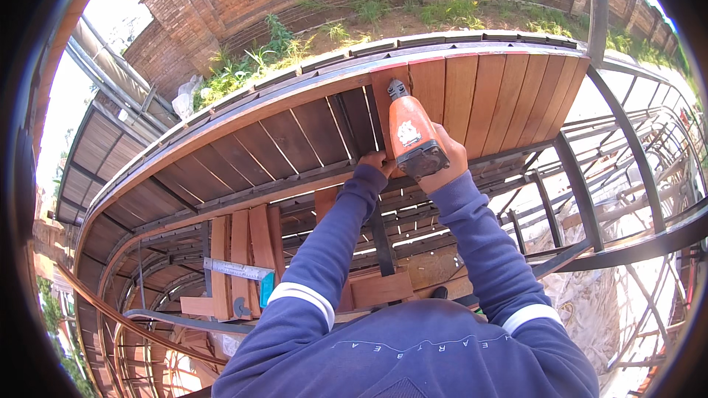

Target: The person positions wooden planks onto a curved metal frame, measures them with a square, and secures them with a pneumatic nail gun before trimming an edge with an angle grinder.

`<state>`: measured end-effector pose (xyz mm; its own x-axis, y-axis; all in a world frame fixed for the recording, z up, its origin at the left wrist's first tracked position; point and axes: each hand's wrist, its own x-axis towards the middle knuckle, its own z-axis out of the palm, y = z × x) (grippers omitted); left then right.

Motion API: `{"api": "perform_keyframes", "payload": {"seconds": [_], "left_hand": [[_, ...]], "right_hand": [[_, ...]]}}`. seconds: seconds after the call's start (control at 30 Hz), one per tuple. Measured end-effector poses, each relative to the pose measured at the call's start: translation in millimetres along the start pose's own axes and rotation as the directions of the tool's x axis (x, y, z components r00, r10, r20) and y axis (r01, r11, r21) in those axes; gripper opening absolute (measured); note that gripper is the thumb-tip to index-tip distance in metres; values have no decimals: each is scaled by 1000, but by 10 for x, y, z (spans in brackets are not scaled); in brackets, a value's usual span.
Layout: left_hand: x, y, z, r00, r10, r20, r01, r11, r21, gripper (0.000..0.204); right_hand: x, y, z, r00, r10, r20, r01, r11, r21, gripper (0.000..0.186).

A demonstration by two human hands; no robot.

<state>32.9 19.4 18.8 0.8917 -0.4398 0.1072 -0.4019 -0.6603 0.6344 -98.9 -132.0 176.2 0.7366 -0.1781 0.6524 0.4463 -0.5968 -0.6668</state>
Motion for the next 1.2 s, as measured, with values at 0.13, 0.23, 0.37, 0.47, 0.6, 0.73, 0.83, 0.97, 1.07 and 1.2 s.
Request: {"api": "perform_keyframes", "payload": {"seconds": [0.13,0.23,0.37,0.47,0.6,0.73,0.83,0.97,1.07,1.2], "left_hand": [[-4,6,-5,1000,-5,4,6,999,-49,41],[3,16,-13,1000,-13,17,13,1000,-20,40],[8,-75,-16,1000,-19,21,20,998,-65,39],[0,43,-43,999,-27,46,30,997,-66,41],[39,28,-8,996,-57,63,60,997,-46,44],[26,-25,-21,997,-45,57,48,998,-45,45],[21,-1,-4,999,-36,38,39,997,-61,44],[-19,-98,111,998,7,-67,-25,963,-270,49],[80,-121,161,976,47,-213,-170,775,-608,46],[407,330,-465,997,74,-1,-16,209,-978,53]], "right_hand": [[3,-34,-21,999,36,12,-36,999,22,56],[4,-4,-47,998,52,23,-53,998,24,55],[5,20,-85,995,69,66,-71,997,15,50],[-68,128,-160,992,129,10,-129,992,-5,40],[-191,249,-358,982,161,-100,-159,987,27,28],[-385,131,-632,938,324,-121,-274,910,312,8],[-501,58,-876,928,337,-161,-289,920,264,6],[-929,383,-1229,946,259,-196,-259,966,24,17],[-1157,278,-1318,885,423,-195,-375,895,241,14],[-1354,170,-1423,833,524,-179,-472,841,262,10]]}}
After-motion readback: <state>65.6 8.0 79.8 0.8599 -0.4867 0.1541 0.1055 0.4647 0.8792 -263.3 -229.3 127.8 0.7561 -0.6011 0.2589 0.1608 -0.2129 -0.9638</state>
